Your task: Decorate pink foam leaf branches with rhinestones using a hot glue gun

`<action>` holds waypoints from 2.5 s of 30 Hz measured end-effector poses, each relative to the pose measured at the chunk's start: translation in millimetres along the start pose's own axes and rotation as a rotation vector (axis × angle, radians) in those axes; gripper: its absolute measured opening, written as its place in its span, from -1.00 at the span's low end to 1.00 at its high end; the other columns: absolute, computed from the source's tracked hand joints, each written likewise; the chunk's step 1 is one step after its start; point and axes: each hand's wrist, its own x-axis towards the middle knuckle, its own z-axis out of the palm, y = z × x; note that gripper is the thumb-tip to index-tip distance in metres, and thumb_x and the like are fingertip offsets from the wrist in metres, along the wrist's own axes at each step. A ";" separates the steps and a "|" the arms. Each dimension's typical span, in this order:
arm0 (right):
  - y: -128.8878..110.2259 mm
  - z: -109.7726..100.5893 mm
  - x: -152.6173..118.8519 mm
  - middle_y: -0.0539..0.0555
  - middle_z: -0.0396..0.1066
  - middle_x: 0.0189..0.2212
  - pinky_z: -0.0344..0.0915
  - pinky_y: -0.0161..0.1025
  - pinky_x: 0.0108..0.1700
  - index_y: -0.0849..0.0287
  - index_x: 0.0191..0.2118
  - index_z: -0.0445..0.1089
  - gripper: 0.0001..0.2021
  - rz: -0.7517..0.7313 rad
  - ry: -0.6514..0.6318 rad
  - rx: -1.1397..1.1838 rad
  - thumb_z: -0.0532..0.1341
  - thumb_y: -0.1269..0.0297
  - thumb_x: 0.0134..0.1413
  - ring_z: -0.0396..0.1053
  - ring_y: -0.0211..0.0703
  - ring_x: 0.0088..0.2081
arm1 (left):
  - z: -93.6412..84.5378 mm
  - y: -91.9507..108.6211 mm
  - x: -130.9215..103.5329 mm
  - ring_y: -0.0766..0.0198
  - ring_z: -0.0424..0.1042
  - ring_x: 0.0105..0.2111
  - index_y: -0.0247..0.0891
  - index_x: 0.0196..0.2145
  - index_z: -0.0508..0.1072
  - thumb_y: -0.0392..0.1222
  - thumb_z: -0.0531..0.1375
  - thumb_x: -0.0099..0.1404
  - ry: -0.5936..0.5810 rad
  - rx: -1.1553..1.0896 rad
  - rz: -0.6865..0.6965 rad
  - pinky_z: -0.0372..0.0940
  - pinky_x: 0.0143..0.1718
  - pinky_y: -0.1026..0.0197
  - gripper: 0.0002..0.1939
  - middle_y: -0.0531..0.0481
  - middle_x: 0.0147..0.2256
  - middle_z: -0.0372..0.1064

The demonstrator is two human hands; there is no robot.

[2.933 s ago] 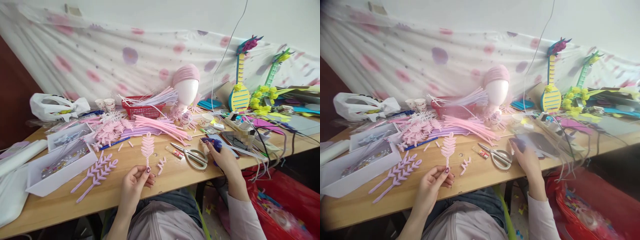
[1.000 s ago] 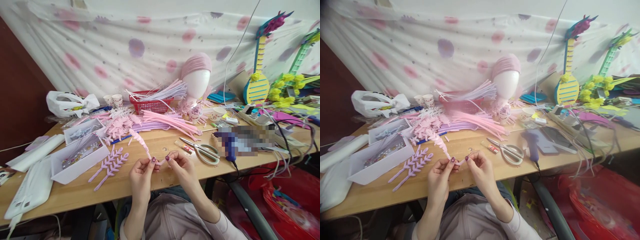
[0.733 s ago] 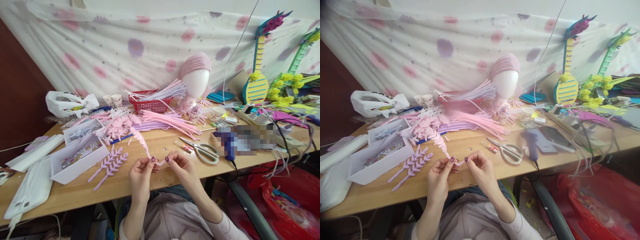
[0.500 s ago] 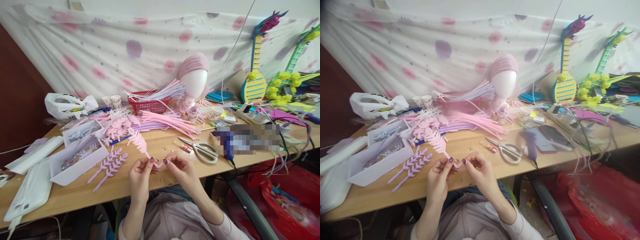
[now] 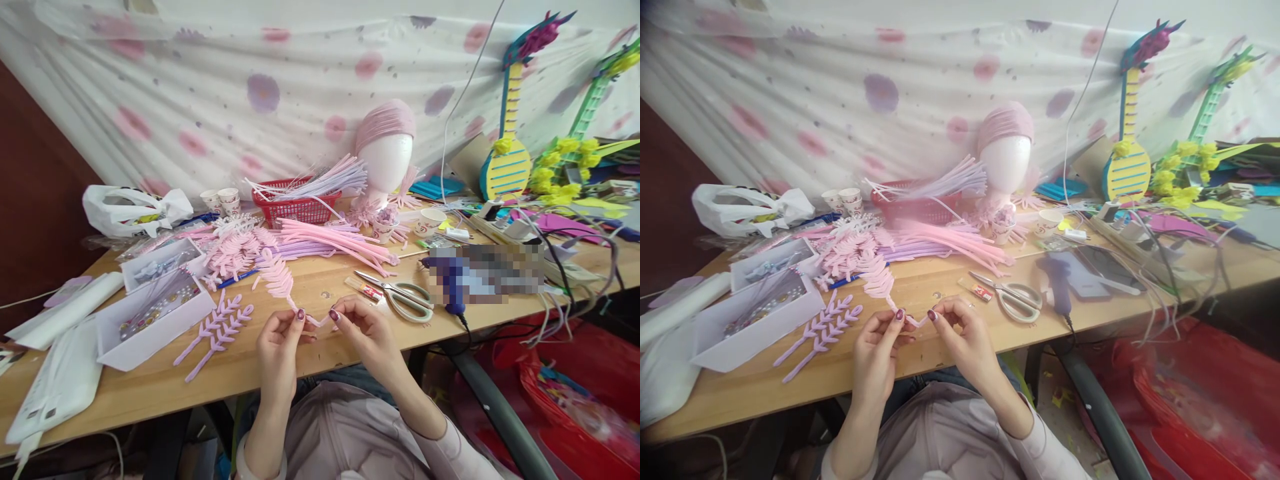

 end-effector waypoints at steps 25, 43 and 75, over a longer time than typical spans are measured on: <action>9.4 -0.9 -0.5 0.04 0.39 -0.47 0.24 -0.23 -0.32 0.18 -0.34 0.48 -0.60 0.129 -0.030 -0.009 0.25 -0.12 0.16 0.30 -0.18 -0.41 | -0.5 -0.7 0.8 0.35 0.56 -0.55 -0.32 -0.51 0.54 -0.07 0.56 -0.18 0.038 -0.029 -0.057 0.47 -0.47 0.40 -0.63 0.03 -0.54 0.60; -10.4 5.1 33.9 0.03 0.34 -0.44 0.24 -0.18 -0.28 0.09 -0.41 0.51 -0.73 -0.214 0.055 -0.008 0.32 0.01 0.15 0.27 -0.13 -0.34 | -1.6 0.3 0.5 0.35 0.51 -0.62 -0.34 -0.50 0.62 -0.09 0.53 -0.12 -0.072 0.058 -0.138 0.42 -0.59 0.40 -0.70 -0.03 -0.58 0.59; -11.3 6.8 34.2 0.01 0.35 -0.50 0.19 -0.18 -0.31 0.11 -0.45 0.47 -0.75 -0.250 0.115 -0.195 0.29 0.11 0.20 0.28 -0.13 -0.38 | -6.2 -4.5 -1.5 0.31 0.52 -0.57 -0.30 -0.45 0.64 -0.14 0.45 0.03 -0.136 0.102 -0.069 0.45 -0.54 0.34 -0.82 -0.03 -0.54 0.59</action>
